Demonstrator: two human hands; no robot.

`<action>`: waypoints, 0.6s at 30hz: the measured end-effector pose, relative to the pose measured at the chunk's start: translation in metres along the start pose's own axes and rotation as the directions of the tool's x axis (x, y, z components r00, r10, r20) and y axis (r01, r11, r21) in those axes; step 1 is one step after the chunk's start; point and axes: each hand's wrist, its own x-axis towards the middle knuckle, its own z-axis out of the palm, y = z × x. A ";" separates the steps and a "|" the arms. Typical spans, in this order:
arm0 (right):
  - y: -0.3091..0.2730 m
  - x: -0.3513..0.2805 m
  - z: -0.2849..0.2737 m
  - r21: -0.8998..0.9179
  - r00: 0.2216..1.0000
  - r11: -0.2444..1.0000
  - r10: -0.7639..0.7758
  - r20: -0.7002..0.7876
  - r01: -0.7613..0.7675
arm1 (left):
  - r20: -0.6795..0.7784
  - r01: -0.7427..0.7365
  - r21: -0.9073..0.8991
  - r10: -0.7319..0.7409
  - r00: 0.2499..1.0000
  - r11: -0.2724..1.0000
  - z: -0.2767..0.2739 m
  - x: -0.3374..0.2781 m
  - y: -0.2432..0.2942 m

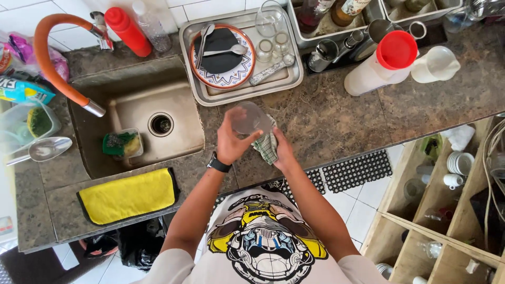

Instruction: Cleaning a coffee shop counter with a rag and drying a glass.

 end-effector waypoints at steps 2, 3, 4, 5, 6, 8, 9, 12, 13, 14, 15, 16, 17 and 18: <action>0.001 0.006 -0.002 0.008 0.999 0.999 0.046 0.005 -0.046 | 0.005 -0.001 -0.020 0.001 1.000 1.000 0.001 -0.006 0.005; 0.002 0.011 -0.001 0.020 0.996 0.995 0.094 0.012 -0.094 | 0.013 -0.002 -0.037 0.002 1.000 0.999 0.000 -0.008 0.008; -0.008 -0.012 0.017 0.016 0.995 0.995 0.094 0.017 -0.094 | 0.007 -0.005 -0.035 0.005 1.000 0.999 -0.003 -0.007 0.006; -0.018 -0.035 0.034 -0.161 0.994 0.982 0.105 0.024 -0.100 | -0.029 -0.010 -0.007 0.010 1.000 1.000 -0.006 -0.007 0.005; -0.028 -0.058 0.051 -0.332 0.993 0.938 0.116 0.028 -0.100 | -0.066 -0.015 0.022 0.016 0.998 1.000 -0.009 -0.006 0.003; -0.051 -0.104 0.085 -0.320 0.994 0.945 0.041 -0.100 -0.071 | -0.105 -0.014 0.107 0.025 0.994 0.994 -0.020 -0.003 -0.008; -0.063 -0.127 0.101 -0.310 0.973 0.950 -0.032 -0.230 -0.043 | -0.142 -0.005 0.191 0.033 0.989 0.982 -0.026 -0.002 -0.013; -0.092 -0.140 0.092 -0.605 0.967 0.795 -0.177 -0.185 0.030 | -0.192 0.084 0.174 -0.050 0.980 0.981 -0.035 -0.006 -0.028; -0.092 -0.132 0.070 -0.605 0.966 0.795 -0.175 -0.188 0.026 | -0.191 0.087 0.174 -0.053 0.980 0.981 -0.037 -0.007 -0.036; -0.092 -0.124 0.048 -0.785 0.928 0.557 -0.366 0.061 0.272 | -0.222 0.105 0.244 -0.050 0.974 0.964 -0.039 -0.007 -0.043; -0.093 -0.117 0.025 -0.840 0.818 0.243 -0.466 0.338 0.486 | -0.248 0.122 0.312 -0.044 0.968 0.942 -0.040 -0.007 -0.050; -0.084 -0.101 0.007 -0.842 0.819 0.246 -0.468 0.332 0.481 | -0.241 0.122 0.311 -0.046 0.969 0.943 -0.040 -0.008 -0.052; -0.075 -0.084 -0.011 -0.856 0.762 -0.071 -0.422 0.491 0.512 | -0.259 0.121 0.315 -0.038 0.965 0.941 -0.039 -0.007 -0.055; -0.066 -0.068 -0.029 -0.773 0.709 -0.379 -0.324 0.626 0.509 | -0.277 0.121 0.319 -0.029 0.960 0.940 -0.038 -0.006 -0.058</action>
